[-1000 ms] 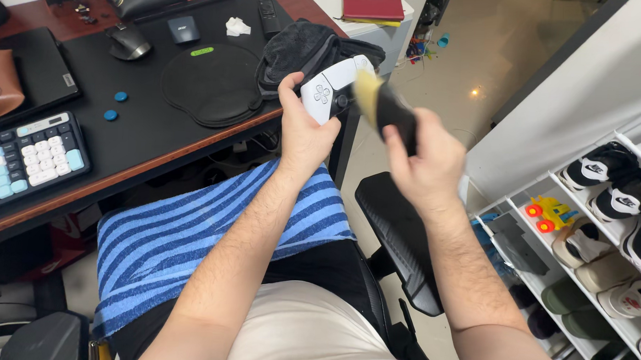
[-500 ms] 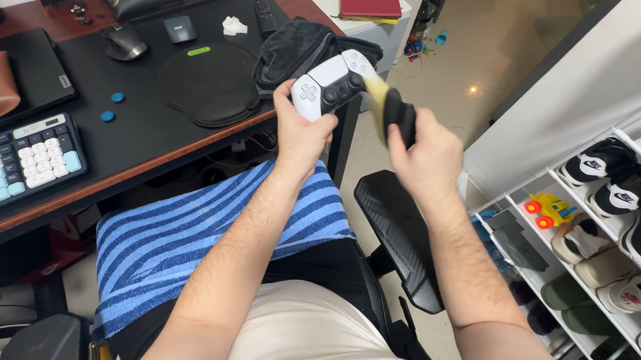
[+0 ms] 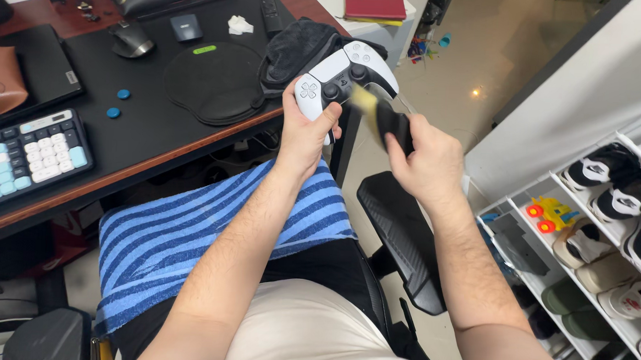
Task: The person cleans a small black figurine and a white PlayStation controller using a brush and a tissue. They brush the figurine thoroughly, then wipe the controller with a tissue, focusing on the buttons and grips.
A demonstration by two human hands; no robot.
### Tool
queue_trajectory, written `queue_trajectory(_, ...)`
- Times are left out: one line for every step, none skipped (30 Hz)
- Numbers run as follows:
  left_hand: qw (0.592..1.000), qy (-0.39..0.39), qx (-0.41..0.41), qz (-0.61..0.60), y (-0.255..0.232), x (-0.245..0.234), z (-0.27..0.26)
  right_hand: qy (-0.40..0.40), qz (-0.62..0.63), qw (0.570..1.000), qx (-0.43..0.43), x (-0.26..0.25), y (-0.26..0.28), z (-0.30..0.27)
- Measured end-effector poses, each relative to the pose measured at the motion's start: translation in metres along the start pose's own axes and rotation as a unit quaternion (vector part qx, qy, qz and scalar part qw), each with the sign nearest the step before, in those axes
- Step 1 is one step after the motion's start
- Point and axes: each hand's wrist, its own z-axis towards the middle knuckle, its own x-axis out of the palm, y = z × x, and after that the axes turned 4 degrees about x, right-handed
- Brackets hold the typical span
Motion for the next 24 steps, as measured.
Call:
queue_trajectory(1.0, -0.004, 0.0, 0.009, 0.001, -0.002, 0.002, -0.017, 0.005, 1.0, 0.007, 0.0, 0.001, 0.001)
queue_trajectory(1.0, -0.007, 0.0, 0.019, 0.002, -0.005, 0.004, -0.035, 0.01, 0.999, 0.013, -0.001, 0.001, 0.001)
queue_trajectory(1.0, -0.01, -0.004, 0.01, 0.003, -0.007, 0.006, -0.051, 0.013, 0.998, 0.022, -0.001, 0.002, 0.001)
queue_trajectory(1.0, -0.013, -0.007, 0.001, 0.006, -0.009, 0.007, -0.061, 0.04, 0.997, 0.012, -0.002, 0.002, -0.001)
queue_trajectory(1.0, -0.016, -0.013, -0.008, 0.009, -0.01, 0.006, -0.069, 0.065, 0.995, 0.003, -0.002, 0.003, -0.004)
queue_trajectory(1.0, -0.021, -0.007, 0.002, 0.012, -0.012, 0.005, -0.078, 0.09, 0.993, -0.005, -0.002, 0.004, -0.007)
queue_trajectory(1.0, -0.025, -0.001, 0.012, 0.016, -0.013, 0.006, -0.059, 0.121, 0.991, -0.011, -0.001, 0.006, -0.009)
queue_trajectory(0.999, -0.028, 0.006, 0.022, 0.019, -0.014, 0.007, -0.04, 0.152, 0.987, -0.018, 0.0, 0.007, -0.01)
queue_trajectory(0.999, -0.031, 0.02, 0.022, 0.022, -0.015, 0.007, -0.022, 0.182, 0.983, -0.026, 0.001, 0.007, -0.009)
queue_trajectory(0.999, -0.034, 0.035, 0.023, 0.024, -0.016, 0.007, 0.011, 0.171, 0.985, -0.033, 0.001, 0.007, -0.009)
queue_trajectory(0.998, -0.037, 0.052, 0.024, 0.026, -0.017, 0.007, 0.044, 0.161, 0.985, -0.043, 0.001, 0.007, -0.007)
queue_trajectory(0.997, -0.05, 0.048, 0.026, 0.028, -0.018, 0.006, 0.076, 0.15, 0.984, -0.053, 0.0, 0.006, -0.005)
queue_trajectory(0.996, -0.06, 0.053, 0.03, 0.026, -0.019, 0.011, 0.102, 0.124, 0.986, -0.034, 0.0, 0.006, 0.001)
queue_trajectory(0.995, -0.07, 0.058, 0.033, 0.025, -0.02, 0.014, 0.128, 0.099, 0.987, -0.014, -0.003, 0.006, 0.003)
queue_trajectory(0.996, -0.07, 0.047, 0.027, 0.024, -0.022, 0.015, 0.157, 0.075, 0.985, 0.007, -0.003, 0.007, 0.003)
queue_trajectory(0.997, -0.069, 0.035, 0.022, 0.024, -0.023, 0.015, 0.122, 0.094, 0.988, 0.005, -0.003, 0.008, 0.004)
queue_trajectory(0.997, -0.07, 0.02, 0.016, 0.025, -0.023, 0.013, 0.09, 0.114, 0.989, 0.007, -0.003, 0.008, 0.001)
queue_trajectory(0.996, -0.065, 0.045, 0.027, 0.025, -0.023, 0.012, 0.059, 0.133, 0.989, 0.008, -0.002, 0.008, 0.0)
queue_trajectory(0.995, -0.06, 0.069, 0.037, 0.027, -0.022, 0.012, 0.059, 0.133, 0.989, 0.007, -0.002, 0.007, -0.002)
queue_trajectory(0.993, -0.054, 0.093, 0.047, 0.028, -0.02, 0.011, 0.058, 0.132, 0.989, 0.007, 0.0, 0.006, -0.002)
queue_trajectory(0.995, -0.055, 0.073, 0.038, 0.028, -0.019, 0.009, 0.058, 0.13, 0.99, 0.008, 0.0, 0.005, -0.003)
queue_trajectory(0.997, -0.056, 0.053, 0.028, 0.028, -0.017, 0.007, 0.045, 0.092, 0.995, 0.005, 0.001, 0.002, -0.002)
queue_trajectory(0.998, -0.054, 0.033, 0.018, 0.025, -0.015, 0.006, 0.03, 0.053, 0.998, 0.003, 0.002, -0.001, -0.001)
queue_trajectory(0.998, -0.055, 0.025, 0.013, 0.022, -0.015, 0.005, 0.015, 0.014, 1.0, 0.002, 0.002, -0.004, 0.0)
